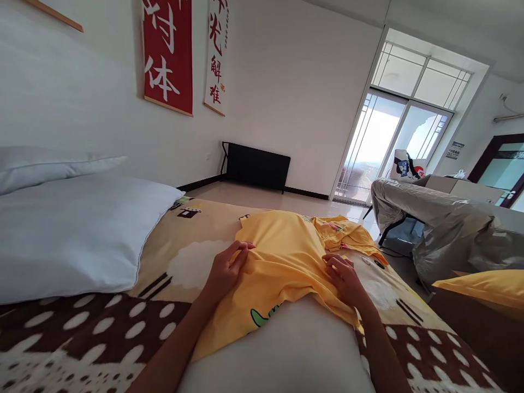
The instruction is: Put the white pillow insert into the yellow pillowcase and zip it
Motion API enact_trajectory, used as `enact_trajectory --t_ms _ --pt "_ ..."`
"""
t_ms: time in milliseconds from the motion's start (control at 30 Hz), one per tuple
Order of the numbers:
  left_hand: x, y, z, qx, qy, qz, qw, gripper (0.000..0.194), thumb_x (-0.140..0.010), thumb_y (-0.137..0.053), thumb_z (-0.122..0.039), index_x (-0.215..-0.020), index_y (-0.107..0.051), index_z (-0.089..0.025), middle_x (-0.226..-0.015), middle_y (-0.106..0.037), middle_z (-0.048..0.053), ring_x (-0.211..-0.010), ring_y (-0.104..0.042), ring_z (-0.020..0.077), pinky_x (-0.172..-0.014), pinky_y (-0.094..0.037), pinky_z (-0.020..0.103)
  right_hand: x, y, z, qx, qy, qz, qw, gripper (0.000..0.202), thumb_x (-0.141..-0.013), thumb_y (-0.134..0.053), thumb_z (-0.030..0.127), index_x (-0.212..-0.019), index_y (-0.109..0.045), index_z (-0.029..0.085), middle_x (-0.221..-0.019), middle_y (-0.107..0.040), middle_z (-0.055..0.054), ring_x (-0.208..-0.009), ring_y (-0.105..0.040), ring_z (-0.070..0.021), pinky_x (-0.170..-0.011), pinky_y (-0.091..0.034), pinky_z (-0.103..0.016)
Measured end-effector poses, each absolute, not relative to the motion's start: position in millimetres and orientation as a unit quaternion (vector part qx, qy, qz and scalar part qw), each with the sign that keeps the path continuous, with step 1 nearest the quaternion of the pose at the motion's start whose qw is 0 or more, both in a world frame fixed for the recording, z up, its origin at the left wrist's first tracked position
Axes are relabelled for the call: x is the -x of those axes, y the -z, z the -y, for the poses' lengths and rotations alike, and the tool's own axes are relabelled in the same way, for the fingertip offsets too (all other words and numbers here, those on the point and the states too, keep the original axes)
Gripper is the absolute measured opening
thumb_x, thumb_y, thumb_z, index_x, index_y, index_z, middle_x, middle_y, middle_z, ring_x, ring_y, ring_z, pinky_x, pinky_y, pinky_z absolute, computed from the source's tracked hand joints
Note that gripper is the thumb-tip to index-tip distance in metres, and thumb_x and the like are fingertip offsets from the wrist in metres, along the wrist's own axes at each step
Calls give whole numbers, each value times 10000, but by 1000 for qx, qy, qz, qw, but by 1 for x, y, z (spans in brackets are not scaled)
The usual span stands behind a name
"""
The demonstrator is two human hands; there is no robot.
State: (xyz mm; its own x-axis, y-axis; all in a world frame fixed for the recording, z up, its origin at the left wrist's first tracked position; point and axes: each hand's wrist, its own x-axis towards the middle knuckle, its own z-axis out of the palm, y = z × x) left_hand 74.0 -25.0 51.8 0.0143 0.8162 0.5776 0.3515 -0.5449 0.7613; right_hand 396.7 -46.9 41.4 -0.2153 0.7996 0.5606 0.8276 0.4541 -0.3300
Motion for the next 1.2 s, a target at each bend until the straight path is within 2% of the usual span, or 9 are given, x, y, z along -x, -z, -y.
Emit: enact_trajectory --t_ms 233,400,500,633,733,900,1033,1100,1200 --pt "-81 -46 24 -682 -537 -481 124 226 -878 -324 -422 -795 -390 -222 -704 -519 3 -634 -510 158 -641 -411 266 -393 -52 57 492 -39 796 352 275 -926 -349 349 -853 -580 219 -1079 -647 -53 -961 -573 -181 -888 -371 -326" --pt "-88 -43 24 -734 -450 -484 153 222 -901 -248 -412 -773 -297 -237 -667 -458 -19 -584 -472 160 -581 -355 271 -391 -42 48 527 2 768 364 323 -937 -304 394 -801 -534 213 -786 -623 -34 -750 -535 -173 -778 -387 -303" --pt "-90 -46 26 -766 -376 -493 169 237 -914 -230 -408 -757 -276 -237 -658 -458 -26 -584 -458 165 -574 -327 275 -388 -28 36 543 23 731 413 330 -917 -289 425 -769 -491 211 -713 -588 -34 -669 -509 -170 -683 -388 -282" --pt "-88 -47 26 -780 -350 -485 187 247 -912 -279 -425 -792 -361 -224 -745 -530 -7 -667 -501 167 -628 -359 277 -384 -23 31 544 -14 708 451 355 -901 -264 474 -758 -462 215 -592 -503 10 -544 -460 -144 -541 -333 -239" --pt "-82 -47 27 -788 -353 -463 199 281 -906 -316 -452 -848 -453 -214 -803 -578 4 -716 -531 169 -657 -384 277 -380 -31 42 561 -30 699 443 357 -903 -297 492 -774 -481 215 -526 -462 43 -495 -436 -131 -523 -293 -231" --pt "-68 -47 22 -826 -351 -431 90 285 -885 -370 -400 -865 -560 -188 -904 -605 56 -874 -534 210 -805 -397 331 -374 -46 58 595 -28 712 372 365 -888 -363 533 -847 -550 222 -573 -551 33 -540 -500 -144 -563 -317 -235" --pt "-52 -42 10 -835 -345 -427 47 205 -832 -428 -314 -872 -588 -193 -1042 -609 72 -1013 -520 233 -913 -364 376 -381 -49 61 597 -37 751 280 374 -828 -486 534 -1055 -585 255 -824 -661 -7 -723 -588 -179 -668 -389 -265" --pt "-48 -42 8 -828 -355 -430 64 240 -854 -399 -337 -843 -592 -194 -1009 -634 61 -978 -548 220 -895 -378 357 -387 -50 61 584 -42 763 274 347 -838 -498 479 -1081 -600 254 -885 -674 -22 -785 -600 -184 -697 -401 -269" --pt "-50 -44 11 -780 -415 -455 111 316 -892 -349 -415 -868 -573 -194 -852 -654 27 -791 -580 176 -761 -425 280 -392 -50 60 566 -19 771 290 272 -889 -429 349 -935 -668 226 -817 -672 -35 -750 -592 -173 -679 -397 -260"
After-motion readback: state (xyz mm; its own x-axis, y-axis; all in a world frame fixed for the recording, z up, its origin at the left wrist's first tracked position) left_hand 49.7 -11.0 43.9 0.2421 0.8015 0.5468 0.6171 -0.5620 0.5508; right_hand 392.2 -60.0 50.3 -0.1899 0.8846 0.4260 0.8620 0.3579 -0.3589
